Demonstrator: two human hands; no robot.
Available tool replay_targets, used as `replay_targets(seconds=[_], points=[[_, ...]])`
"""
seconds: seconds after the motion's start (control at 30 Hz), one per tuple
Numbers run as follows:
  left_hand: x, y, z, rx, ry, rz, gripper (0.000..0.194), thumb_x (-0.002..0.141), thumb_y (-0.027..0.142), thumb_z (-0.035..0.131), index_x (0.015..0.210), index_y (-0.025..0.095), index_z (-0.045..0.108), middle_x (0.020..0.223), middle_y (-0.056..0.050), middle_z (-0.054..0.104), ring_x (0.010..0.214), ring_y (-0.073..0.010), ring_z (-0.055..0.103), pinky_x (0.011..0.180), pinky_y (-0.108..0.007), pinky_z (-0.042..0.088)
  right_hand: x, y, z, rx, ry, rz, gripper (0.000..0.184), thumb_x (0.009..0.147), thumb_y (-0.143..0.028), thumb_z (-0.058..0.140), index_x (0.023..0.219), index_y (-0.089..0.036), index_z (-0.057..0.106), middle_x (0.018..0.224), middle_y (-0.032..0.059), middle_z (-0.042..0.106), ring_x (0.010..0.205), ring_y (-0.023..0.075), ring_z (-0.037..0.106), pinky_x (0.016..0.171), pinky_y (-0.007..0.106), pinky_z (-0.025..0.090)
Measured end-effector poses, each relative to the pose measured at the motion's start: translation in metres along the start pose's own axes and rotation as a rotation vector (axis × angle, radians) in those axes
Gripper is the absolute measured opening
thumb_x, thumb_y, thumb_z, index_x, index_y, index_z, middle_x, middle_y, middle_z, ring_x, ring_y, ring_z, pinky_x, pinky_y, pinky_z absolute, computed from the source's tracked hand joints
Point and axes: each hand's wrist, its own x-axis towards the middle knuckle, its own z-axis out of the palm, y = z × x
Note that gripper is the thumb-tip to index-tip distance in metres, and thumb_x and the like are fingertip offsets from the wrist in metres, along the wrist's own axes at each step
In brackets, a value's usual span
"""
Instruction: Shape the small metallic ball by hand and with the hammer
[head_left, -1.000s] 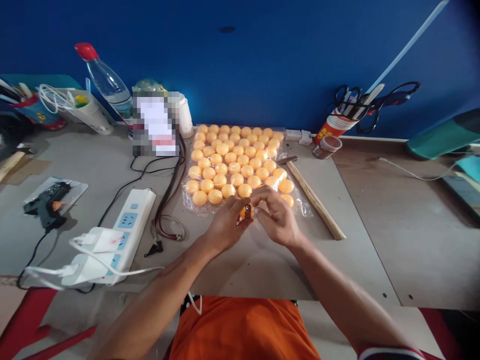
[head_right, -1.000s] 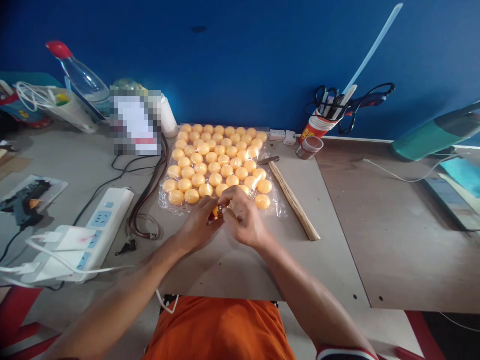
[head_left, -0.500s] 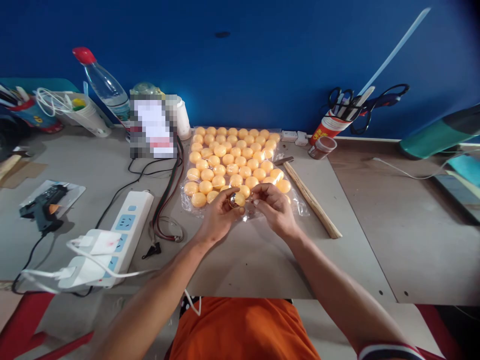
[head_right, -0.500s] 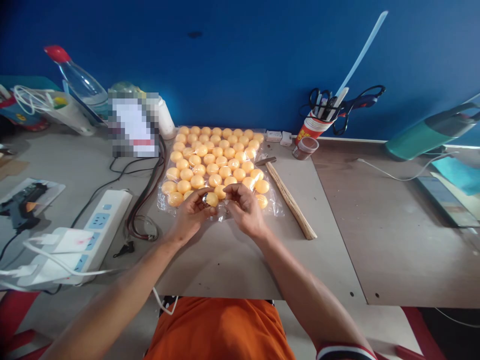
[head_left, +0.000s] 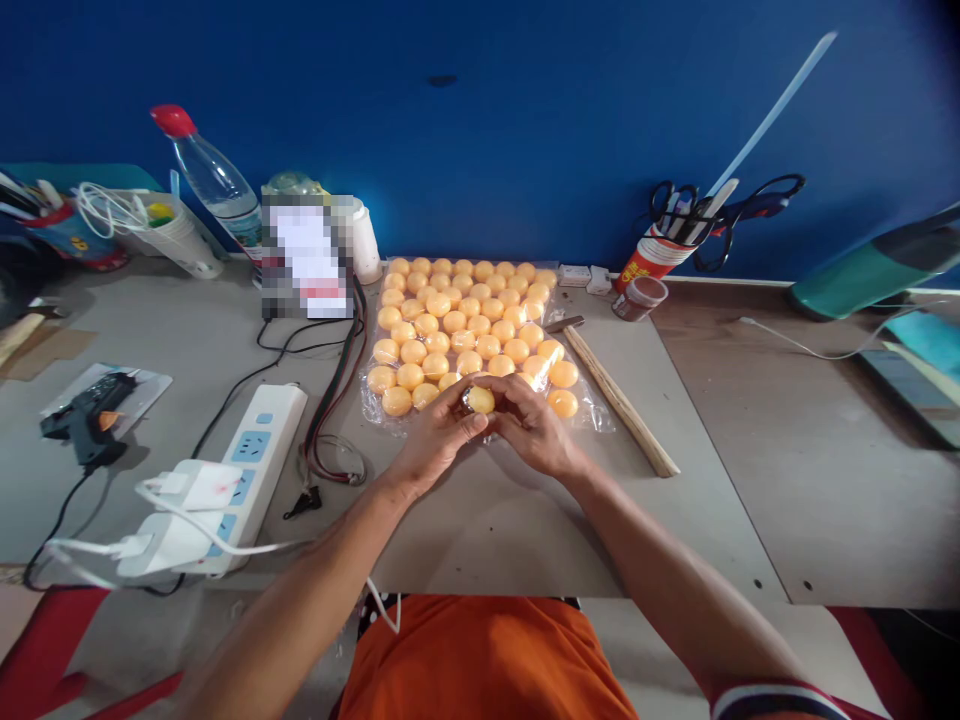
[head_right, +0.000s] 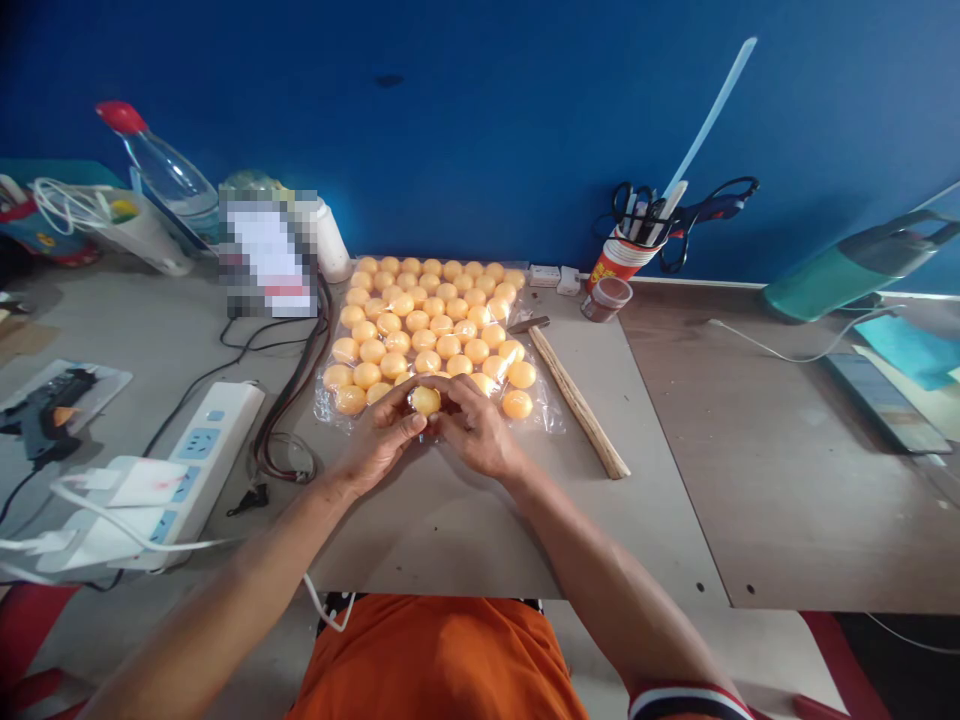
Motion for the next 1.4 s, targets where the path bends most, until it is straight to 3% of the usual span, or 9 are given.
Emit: replay_targets(seconds=[0.13, 0.27, 0.37, 0.53, 0.67, 0.87, 1.1, 1.4], points=[[0.0, 0.0, -0.001, -0.19, 0.01, -0.104, 0.05, 0.08, 0.042, 0.077, 0.122, 0.019, 0.066, 0.102, -0.008, 0.073, 0.088, -0.0192, 0.07, 0.087, -0.037, 0.056, 0.003, 0.002, -0.005, 0.09, 0.002, 0.072, 0.037, 0.082, -0.025, 0.063, 0.119, -0.022, 0.067, 0.103, 0.005, 0.064, 0.095, 0.0184, 0.06, 0.085, 0.037, 0.053], [0.002, 0.001, -0.004, -0.207, 0.002, -0.176, 0.048, 0.078, 0.033, 0.079, 0.121, 0.014, 0.067, 0.092, -0.008, 0.074, 0.082, -0.0191, 0.072, 0.082, -0.035, 0.057, 0.005, 0.004, -0.005, 0.335, -0.026, 0.24, 0.038, 0.078, -0.032, 0.069, 0.114, -0.022, 0.067, 0.086, 0.0014, 0.066, 0.08, 0.0167, 0.059, 0.072, 0.032, 0.052], [0.002, 0.002, -0.004, -0.208, 0.022, -0.192, 0.048, 0.077, 0.032, 0.08, 0.12, 0.013, 0.066, 0.089, -0.008, 0.075, 0.079, -0.0185, 0.073, 0.079, -0.033, 0.058, 0.006, 0.003, -0.002, 0.397, 0.009, 0.304, 0.038, 0.074, -0.033, 0.073, 0.109, -0.02, 0.069, 0.081, 0.0, 0.064, 0.074, 0.015, 0.057, 0.068, 0.029, 0.049], [0.0, 0.004, -0.001, -0.179, 0.07, -0.184, 0.06, 0.072, 0.032, 0.085, 0.124, 0.018, 0.059, 0.09, -0.005, 0.074, 0.077, -0.0188, 0.074, 0.074, -0.031, 0.059, 0.009, 0.004, -0.001, 0.423, 0.024, 0.304, 0.032, 0.074, -0.036, 0.073, 0.101, -0.019, 0.071, 0.079, -0.0001, 0.065, 0.071, 0.0131, 0.055, 0.063, 0.026, 0.044], [0.0, 0.004, -0.002, -0.129, 0.062, -0.178, 0.052, 0.071, 0.031, 0.086, 0.114, 0.017, 0.06, 0.091, -0.006, 0.073, 0.075, -0.018, 0.073, 0.07, -0.03, 0.059, 0.01, 0.007, -0.001, 0.449, 0.031, 0.329, 0.031, 0.077, -0.041, 0.07, 0.099, -0.019, 0.071, 0.077, -0.0002, 0.065, 0.063, 0.0114, 0.052, 0.056, 0.024, 0.041], [0.001, 0.003, -0.005, -0.16, 0.052, -0.188, 0.048, 0.074, 0.03, 0.083, 0.113, 0.016, 0.061, 0.091, -0.006, 0.073, 0.079, -0.0195, 0.074, 0.078, -0.034, 0.058, 0.012, 0.006, 0.0, 0.416, 0.054, 0.297, 0.032, 0.076, -0.043, 0.073, 0.095, -0.019, 0.072, 0.079, 0.0005, 0.068, 0.07, 0.0135, 0.058, 0.062, 0.026, 0.047], [0.001, 0.005, -0.001, -0.166, -0.017, -0.176, 0.046, 0.074, 0.038, 0.083, 0.109, 0.015, 0.065, 0.092, -0.008, 0.074, 0.082, -0.0183, 0.072, 0.078, -0.03, 0.056, 0.011, 0.003, 0.002, 0.351, 0.073, 0.333, 0.029, 0.074, -0.039, 0.074, 0.095, -0.019, 0.071, 0.083, 0.0013, 0.07, 0.072, 0.0142, 0.061, 0.066, 0.028, 0.05], [0.005, 0.007, -0.006, -0.118, 0.135, -0.077, 0.045, 0.071, 0.044, 0.084, 0.103, 0.017, 0.067, 0.094, -0.003, 0.073, 0.078, -0.015, 0.07, 0.075, -0.028, 0.055, 0.008, 0.006, -0.021, 0.344, 0.154, 0.294, 0.021, 0.079, -0.033, 0.067, 0.095, -0.02, 0.068, 0.069, -0.0012, 0.063, 0.063, 0.0134, 0.058, 0.063, 0.029, 0.048]])
